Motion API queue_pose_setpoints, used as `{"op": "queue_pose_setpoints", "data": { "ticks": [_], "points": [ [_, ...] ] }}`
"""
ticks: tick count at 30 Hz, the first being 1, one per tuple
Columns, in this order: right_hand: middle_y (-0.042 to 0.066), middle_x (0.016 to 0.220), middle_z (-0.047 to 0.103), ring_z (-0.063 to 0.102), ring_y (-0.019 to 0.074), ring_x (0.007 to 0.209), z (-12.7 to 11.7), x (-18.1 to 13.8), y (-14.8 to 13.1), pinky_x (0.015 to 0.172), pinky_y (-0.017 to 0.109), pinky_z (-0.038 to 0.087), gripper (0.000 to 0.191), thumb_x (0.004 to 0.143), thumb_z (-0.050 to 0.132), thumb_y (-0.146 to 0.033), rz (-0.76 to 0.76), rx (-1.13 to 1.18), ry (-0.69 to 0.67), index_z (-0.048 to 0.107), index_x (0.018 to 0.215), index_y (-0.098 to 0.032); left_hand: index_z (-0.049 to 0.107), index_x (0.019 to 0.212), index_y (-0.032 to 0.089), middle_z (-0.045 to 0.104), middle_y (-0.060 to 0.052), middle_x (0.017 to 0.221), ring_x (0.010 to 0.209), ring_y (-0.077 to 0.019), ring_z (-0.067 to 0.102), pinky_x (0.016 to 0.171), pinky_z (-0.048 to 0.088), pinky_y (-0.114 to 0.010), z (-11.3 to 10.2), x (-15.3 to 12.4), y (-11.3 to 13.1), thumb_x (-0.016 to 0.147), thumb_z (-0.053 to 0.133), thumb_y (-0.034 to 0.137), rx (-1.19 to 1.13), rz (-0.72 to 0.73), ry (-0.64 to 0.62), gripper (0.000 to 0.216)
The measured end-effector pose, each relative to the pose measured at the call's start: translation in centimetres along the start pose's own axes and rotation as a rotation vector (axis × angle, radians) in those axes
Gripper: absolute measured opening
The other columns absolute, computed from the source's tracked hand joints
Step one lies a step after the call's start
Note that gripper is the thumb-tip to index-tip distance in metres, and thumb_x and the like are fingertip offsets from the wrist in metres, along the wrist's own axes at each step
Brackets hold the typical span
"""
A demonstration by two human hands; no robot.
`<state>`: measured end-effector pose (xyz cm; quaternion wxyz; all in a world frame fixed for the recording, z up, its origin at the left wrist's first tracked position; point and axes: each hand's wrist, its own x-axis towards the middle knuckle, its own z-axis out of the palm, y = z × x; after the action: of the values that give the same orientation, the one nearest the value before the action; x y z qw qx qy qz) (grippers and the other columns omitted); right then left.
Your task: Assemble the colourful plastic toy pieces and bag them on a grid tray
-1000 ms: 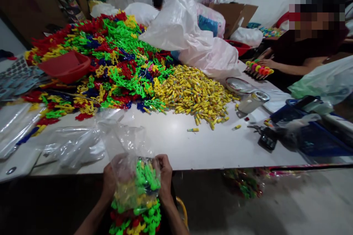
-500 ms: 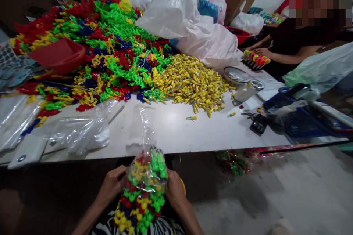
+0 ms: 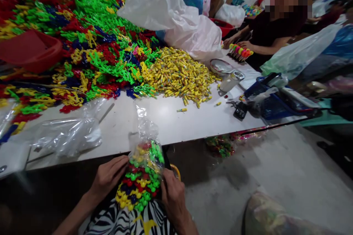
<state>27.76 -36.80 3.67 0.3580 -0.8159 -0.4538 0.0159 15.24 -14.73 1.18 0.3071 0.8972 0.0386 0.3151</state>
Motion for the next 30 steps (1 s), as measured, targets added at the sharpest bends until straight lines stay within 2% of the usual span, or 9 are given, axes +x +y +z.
{"op": "queue_pose_setpoints", "data": {
  "ticks": [5,8,10,13,19,21,24,27,30],
  "points": [
    [0.009,0.101,0.066,0.065,0.018,0.092,-1.1,-1.3,-0.2,0.072,0.026,0.053,0.036,0.083,0.043,-0.009,-0.141,-0.071,-0.042,0.051,0.116,-0.02,0.06,0.1,0.016,0.068,-0.008,0.088,0.083,-0.0146,0.065,0.073,0.053,-0.022,0.0,-0.2,0.7,0.078,0.052,0.004,-0.032,-0.045,0.018,0.026],
    [0.008,0.092,0.066,0.065,0.0164,0.077,-1.4,-2.4,-0.1,0.063,0.025,0.05,0.024,0.084,0.04,-0.01,-0.127,-0.148,-0.12,0.053,0.102,-0.018,0.058,0.103,0.015,0.067,-0.008,0.089,0.082,-0.013,0.064,0.072,0.053,-0.02,-0.6,-1.5,1.0,0.08,0.05,0.005,-0.064,-0.003,0.026,0.026],
    [0.004,0.077,0.063,0.061,0.0151,0.064,-1.3,-3.2,0.0,0.057,0.025,0.045,0.015,0.083,0.04,-0.011,-0.124,-0.208,-0.207,0.052,0.085,-0.019,0.056,0.107,0.013,0.067,-0.01,0.091,0.085,-0.0134,0.063,0.074,0.053,-0.021,-1.1,-2.7,1.0,0.081,0.049,0.005,-0.066,0.069,-0.028,0.029],
    [0.0,0.062,0.056,0.053,0.014,0.055,-0.7,-4.0,-0.1,0.054,0.026,0.036,0.015,0.079,0.039,-0.011,-0.179,-0.264,-0.313,0.047,0.07,-0.02,0.055,0.109,0.011,0.066,-0.012,0.094,0.092,-0.0159,0.062,0.079,0.052,-0.025,-1.8,-5.2,0.8,0.083,0.042,0.005,-0.058,0.116,-0.127,0.03],
    [-0.001,0.062,0.056,0.05,0.0134,0.056,-0.3,-3.8,-1.4,0.056,0.027,0.029,0.012,0.078,0.045,-0.013,-0.195,-0.248,-0.466,0.05,0.07,-0.02,0.055,0.108,0.012,0.065,-0.013,0.099,0.098,-0.0166,0.06,0.085,0.049,-0.025,-3.2,-9.0,1.1,0.088,0.032,0.011,-0.091,0.14,-0.293,0.03],
    [-0.002,0.062,0.055,0.051,0.0119,0.057,-0.6,-2.6,-2.2,0.056,0.025,0.03,0.014,0.08,0.045,-0.013,-0.103,-0.134,-0.448,0.05,0.068,-0.019,0.054,0.106,0.013,0.064,-0.012,0.098,0.095,-0.0151,0.06,0.081,0.049,-0.022,-3.5,-8.4,1.4,0.088,0.031,0.01,-0.14,0.077,-0.293,0.029],
    [-0.001,0.065,0.054,0.051,0.0107,0.062,-1.2,0.7,-3.7,0.058,0.022,0.033,0.018,0.083,0.043,-0.013,0.033,0.032,-0.31,0.05,0.067,-0.018,0.053,0.095,0.016,0.062,-0.009,0.093,0.088,-0.0129,0.06,0.074,0.049,-0.02,-3.6,-5.6,1.6,0.086,0.039,0.009,-0.185,-0.076,-0.207,0.018],
    [0.0,0.071,0.054,0.051,0.0118,0.067,-1.9,4.8,-4.7,0.062,0.023,0.037,0.018,0.085,0.041,-0.015,0.054,0.118,-0.202,0.052,0.072,-0.018,0.05,0.085,0.017,0.06,-0.005,0.086,0.077,-0.0104,0.059,0.068,0.047,-0.018,-3.6,-2.2,1.8,0.085,0.041,0.009,-0.191,-0.172,-0.084,0.013],
    [0.001,0.072,0.053,0.051,0.012,0.067,-2.8,7.3,-5.0,0.063,0.023,0.039,0.017,0.085,0.04,-0.016,0.08,0.18,-0.148,0.051,0.072,-0.018,0.048,0.082,0.018,0.058,-0.002,0.081,0.068,-0.0076,0.057,0.061,0.045,-0.016,-3.9,-0.5,1.9,0.085,0.039,0.008,-0.196,-0.191,-0.03,0.013]
  ]
}}
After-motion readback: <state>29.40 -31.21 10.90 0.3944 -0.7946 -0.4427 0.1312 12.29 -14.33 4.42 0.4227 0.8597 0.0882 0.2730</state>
